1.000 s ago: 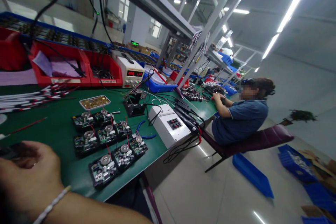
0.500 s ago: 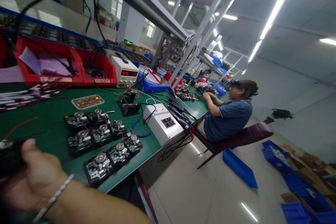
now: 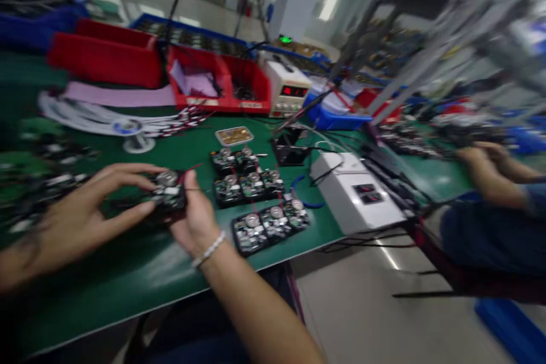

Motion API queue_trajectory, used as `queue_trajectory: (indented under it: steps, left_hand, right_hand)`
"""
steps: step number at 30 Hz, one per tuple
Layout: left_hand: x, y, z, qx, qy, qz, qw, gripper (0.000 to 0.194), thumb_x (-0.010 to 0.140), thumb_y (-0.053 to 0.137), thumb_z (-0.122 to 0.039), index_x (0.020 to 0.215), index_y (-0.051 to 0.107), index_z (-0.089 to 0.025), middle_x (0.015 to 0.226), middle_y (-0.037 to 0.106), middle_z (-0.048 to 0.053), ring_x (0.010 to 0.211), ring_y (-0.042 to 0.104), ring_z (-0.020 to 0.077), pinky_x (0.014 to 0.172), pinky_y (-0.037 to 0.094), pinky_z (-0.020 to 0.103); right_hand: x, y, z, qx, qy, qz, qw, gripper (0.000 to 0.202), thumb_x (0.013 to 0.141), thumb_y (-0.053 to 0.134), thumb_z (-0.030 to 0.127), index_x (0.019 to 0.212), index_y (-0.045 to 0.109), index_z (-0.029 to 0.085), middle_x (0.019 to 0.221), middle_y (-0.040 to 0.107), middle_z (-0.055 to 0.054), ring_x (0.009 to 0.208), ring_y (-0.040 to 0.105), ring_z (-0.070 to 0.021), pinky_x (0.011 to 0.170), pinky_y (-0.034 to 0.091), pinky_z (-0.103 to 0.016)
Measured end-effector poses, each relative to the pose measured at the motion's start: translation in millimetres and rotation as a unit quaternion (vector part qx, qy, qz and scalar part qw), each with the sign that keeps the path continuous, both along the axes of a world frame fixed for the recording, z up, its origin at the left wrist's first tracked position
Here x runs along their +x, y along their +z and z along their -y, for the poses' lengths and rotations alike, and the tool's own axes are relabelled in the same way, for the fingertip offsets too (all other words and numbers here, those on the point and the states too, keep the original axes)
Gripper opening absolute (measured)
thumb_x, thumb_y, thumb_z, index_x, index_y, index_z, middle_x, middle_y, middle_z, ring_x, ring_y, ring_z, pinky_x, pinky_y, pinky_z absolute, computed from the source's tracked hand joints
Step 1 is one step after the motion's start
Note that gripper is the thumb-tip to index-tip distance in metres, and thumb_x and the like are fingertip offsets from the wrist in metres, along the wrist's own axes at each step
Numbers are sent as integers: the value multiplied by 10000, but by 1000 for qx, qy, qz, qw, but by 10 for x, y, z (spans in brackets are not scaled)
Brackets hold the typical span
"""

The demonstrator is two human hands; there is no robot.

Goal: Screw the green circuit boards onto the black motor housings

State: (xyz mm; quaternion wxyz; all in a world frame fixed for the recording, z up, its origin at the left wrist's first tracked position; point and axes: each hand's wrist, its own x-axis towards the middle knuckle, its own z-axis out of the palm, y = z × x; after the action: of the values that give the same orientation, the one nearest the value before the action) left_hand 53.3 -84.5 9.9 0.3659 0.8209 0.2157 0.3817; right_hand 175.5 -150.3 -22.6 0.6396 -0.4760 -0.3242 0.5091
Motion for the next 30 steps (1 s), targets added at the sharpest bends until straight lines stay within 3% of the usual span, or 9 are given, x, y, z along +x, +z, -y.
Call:
queue_trajectory:
  steps: [3,5,8,12,16,20,27,30]
  left_hand:
    - [-93,-30,-53,99,-10,-62,993,181,766,662,-291,932,649,-220,1158,647,60,1120,557,247,1017,393,405]
    - [-85,-27,-69,123,-8,-75,990,169,789,641,-262,948,634,-207,1159,641,74,1120,557,237,1008,407,399]
    - [-60,-2,-42,146,-7,-87,985,169,814,625,-252,971,622,-190,1171,626,88,1130,542,231,1012,408,400]
    - [-52,-6,12,163,11,-76,984,174,814,629,-264,979,617,-208,1184,621,75,1163,517,241,1035,389,433]
    - [-41,-21,21,158,19,-47,986,167,805,640,-256,966,615,-220,1176,619,69,1143,533,242,1022,399,438]
    - [-30,-9,28,205,17,-35,978,163,791,650,-231,949,610,-226,1175,597,72,1149,521,243,1016,401,430]
    - [-9,-35,68,147,11,-41,988,178,796,632,-211,956,562,-182,1101,578,103,1116,522,232,977,431,398]
    - [-20,-47,66,130,1,-43,991,290,782,659,-245,1040,541,-185,1211,532,125,1223,465,253,1046,390,435]
  right_hand:
    - [-1,-21,-46,8,-25,-160,987,477,909,378,614,1055,602,219,1042,686,-24,888,640,-155,700,526,-259]
    - [6,-13,-57,2,-31,-213,977,382,917,446,557,985,642,236,971,687,19,811,626,-126,651,514,-219]
    - [12,38,-41,-11,-35,-203,978,373,937,419,534,953,661,250,966,683,34,820,628,-131,659,529,-237]
    - [11,62,-37,-18,-50,-150,987,382,928,409,551,960,645,253,1099,668,25,1084,601,-177,864,536,-351]
    - [17,24,-50,5,-40,-119,992,414,918,390,583,991,637,260,1197,640,16,1231,524,-200,955,504,-410]
    - [15,12,-46,11,-47,-155,987,415,939,375,550,1025,640,243,1163,662,-12,1217,541,-211,963,506,-419]
    - [7,4,-24,23,-15,-200,979,445,907,451,580,1069,659,222,1189,661,-47,1171,577,-236,983,489,-444]
    - [26,10,-18,27,-5,-222,975,433,894,476,586,1051,673,234,1161,675,-35,1132,599,-232,983,485,-439]
